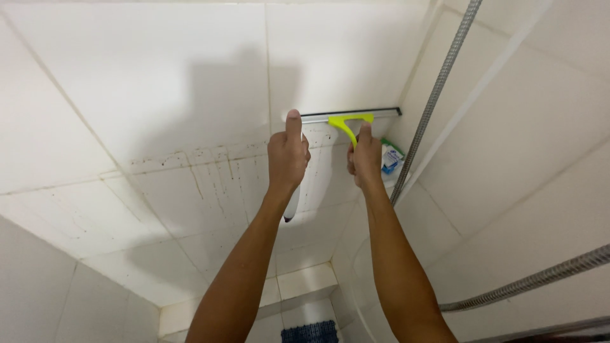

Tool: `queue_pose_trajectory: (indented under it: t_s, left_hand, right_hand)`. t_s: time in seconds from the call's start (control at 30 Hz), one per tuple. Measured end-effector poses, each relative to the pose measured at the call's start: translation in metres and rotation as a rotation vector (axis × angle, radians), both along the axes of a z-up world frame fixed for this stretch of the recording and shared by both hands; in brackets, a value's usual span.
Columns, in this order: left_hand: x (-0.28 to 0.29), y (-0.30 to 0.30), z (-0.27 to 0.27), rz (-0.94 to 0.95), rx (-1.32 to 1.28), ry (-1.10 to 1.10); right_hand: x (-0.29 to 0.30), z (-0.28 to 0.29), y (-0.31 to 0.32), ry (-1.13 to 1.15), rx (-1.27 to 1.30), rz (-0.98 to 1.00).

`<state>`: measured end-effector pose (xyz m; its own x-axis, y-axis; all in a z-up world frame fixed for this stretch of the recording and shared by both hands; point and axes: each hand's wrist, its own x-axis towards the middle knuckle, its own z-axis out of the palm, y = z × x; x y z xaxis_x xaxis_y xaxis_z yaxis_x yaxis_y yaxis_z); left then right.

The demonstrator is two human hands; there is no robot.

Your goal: Cleaning a tiled shower wall using a squeegee and a spray bottle.

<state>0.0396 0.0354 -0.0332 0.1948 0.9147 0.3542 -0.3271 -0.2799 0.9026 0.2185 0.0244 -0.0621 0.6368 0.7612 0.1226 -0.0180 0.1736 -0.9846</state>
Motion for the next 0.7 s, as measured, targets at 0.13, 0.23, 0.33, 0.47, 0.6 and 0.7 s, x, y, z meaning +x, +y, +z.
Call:
queue_pose_trajectory:
  t_s: [0.13, 0.23, 0.33, 0.47, 0.6, 0.7]
  left_hand:
    - [-0.021, -0.003, 0.002, 0.061, 0.022, 0.027]
    - [-0.037, 0.002, 0.001, 0.101, 0.036, 0.024]
    - [-0.048, 0.008, -0.003, 0.127, 0.056, 0.018]
    - [-0.062, 0.014, -0.007, 0.17, 0.022, 0.065]
    - [-0.065, 0.02, -0.015, 0.14, 0.034, 0.04]
    - [-0.059, 0.02, -0.017, 0.128, 0.04, 0.044]
  right_hand:
    - [-0.03, 0.023, -0.002, -0.029, 0.094, 0.052]
    - [-0.059, 0.052, 0.005, -0.082, 0.207, 0.113]
    - [-0.072, 0.063, 0.02, -0.144, 0.246, 0.116]
    - [-0.064, 0.011, 0.053, -0.319, 0.21, -0.007]
    - [-0.073, -0.041, 0.047, -0.411, 0.012, -0.107]
    - [-0.074, -0.078, 0.046, -0.374, -0.02, -0.088]
